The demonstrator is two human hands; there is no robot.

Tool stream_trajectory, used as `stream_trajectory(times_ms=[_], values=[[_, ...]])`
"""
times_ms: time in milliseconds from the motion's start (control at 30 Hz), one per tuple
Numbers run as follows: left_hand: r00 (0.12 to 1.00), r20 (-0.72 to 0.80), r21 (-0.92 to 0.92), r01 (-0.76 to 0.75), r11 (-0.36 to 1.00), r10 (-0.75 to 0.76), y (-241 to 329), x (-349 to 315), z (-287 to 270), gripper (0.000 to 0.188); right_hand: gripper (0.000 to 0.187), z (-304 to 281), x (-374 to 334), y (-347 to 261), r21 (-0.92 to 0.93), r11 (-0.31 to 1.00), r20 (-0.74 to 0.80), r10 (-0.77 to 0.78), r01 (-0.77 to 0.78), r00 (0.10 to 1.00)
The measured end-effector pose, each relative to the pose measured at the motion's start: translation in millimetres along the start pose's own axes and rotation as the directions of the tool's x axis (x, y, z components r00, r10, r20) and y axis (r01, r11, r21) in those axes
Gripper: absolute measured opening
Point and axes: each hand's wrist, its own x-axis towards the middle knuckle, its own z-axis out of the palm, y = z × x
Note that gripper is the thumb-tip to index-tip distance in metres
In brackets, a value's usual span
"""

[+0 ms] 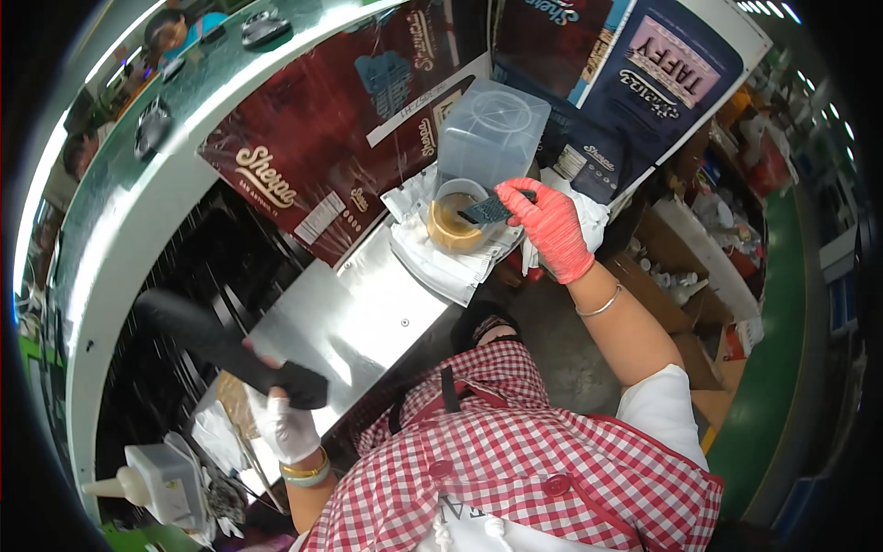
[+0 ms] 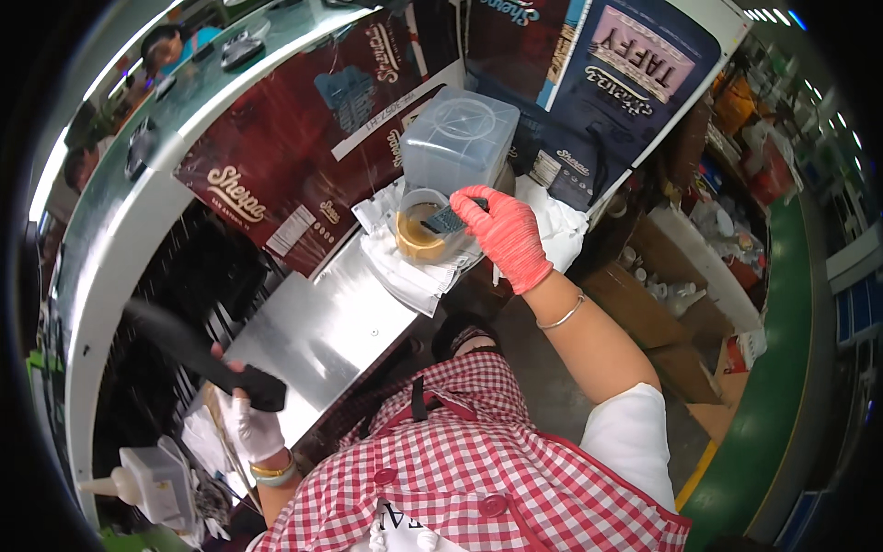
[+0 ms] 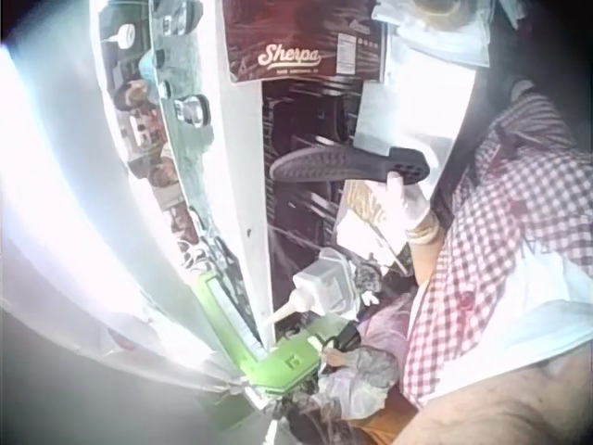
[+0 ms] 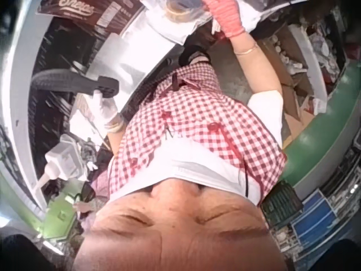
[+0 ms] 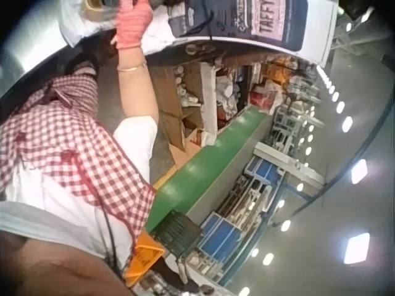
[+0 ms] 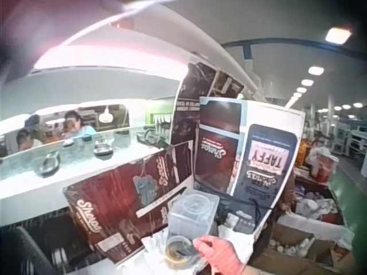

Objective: The person applies a brown adhesive to the bottom of black shoe soles using a blue plastic scraper. They repeatedly dip the scraper into a container of glue and spread it across the textured surface of the soles, handling multiple soles one by one.

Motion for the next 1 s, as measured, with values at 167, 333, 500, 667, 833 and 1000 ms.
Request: stream_trajectory(times_ms=[167, 333, 500, 667, 833, 1000], values=[[0.841, -0.153, -0.201, 0.487, 0.85, -0.518, -16.6, -17.5, -9.9, 0.065, 0.034, 12.1, 7.6, -1.1, -0.039, 0.997, 0.056, 0.075, -0.073, 0.996], [0.871, 0.069, -0.174, 0.491, 0.853, -0.487, -29.5, -19.3, 11.6, 0.063, 0.031, 15.6, 14.8, 2.3, -0.012, 0.997, 0.057, 0.075, -0.074, 0.996], [0.806, 0.127, -0.259, 0.589, 0.765, -0.578, -39.6, -14.6, 7.9, 0.056, 0.03, 15.8, 17.7, 10.0, 0.063, 0.997, 0.072, 0.034, -0.038, 0.997], [0.807, 0.114, -0.295, 0.585, 0.756, -0.58, -50.7, -19.6, -0.7, 0.062, 0.023, 5.3, 12.2, 20.3, 0.087, 0.977, 0.079, 0.187, -0.194, 0.979], [0.797, 0.134, -0.328, 0.597, 0.732, -0.59, -58.9, -20.4, 2.6, 0.075, 0.025, 57.3, -42.5, 0.6, 0.457, 0.858, 0.162, 0.179, -0.235, 0.97], [0.824, 0.128, -0.334, 0.56, 0.758, -0.552, -53.7, -20.3, 8.5, 0.09, 0.024, 117.1, -97.6, -41.4, 0.409, 0.865, 0.318, 0.165, -0.292, 0.934]])
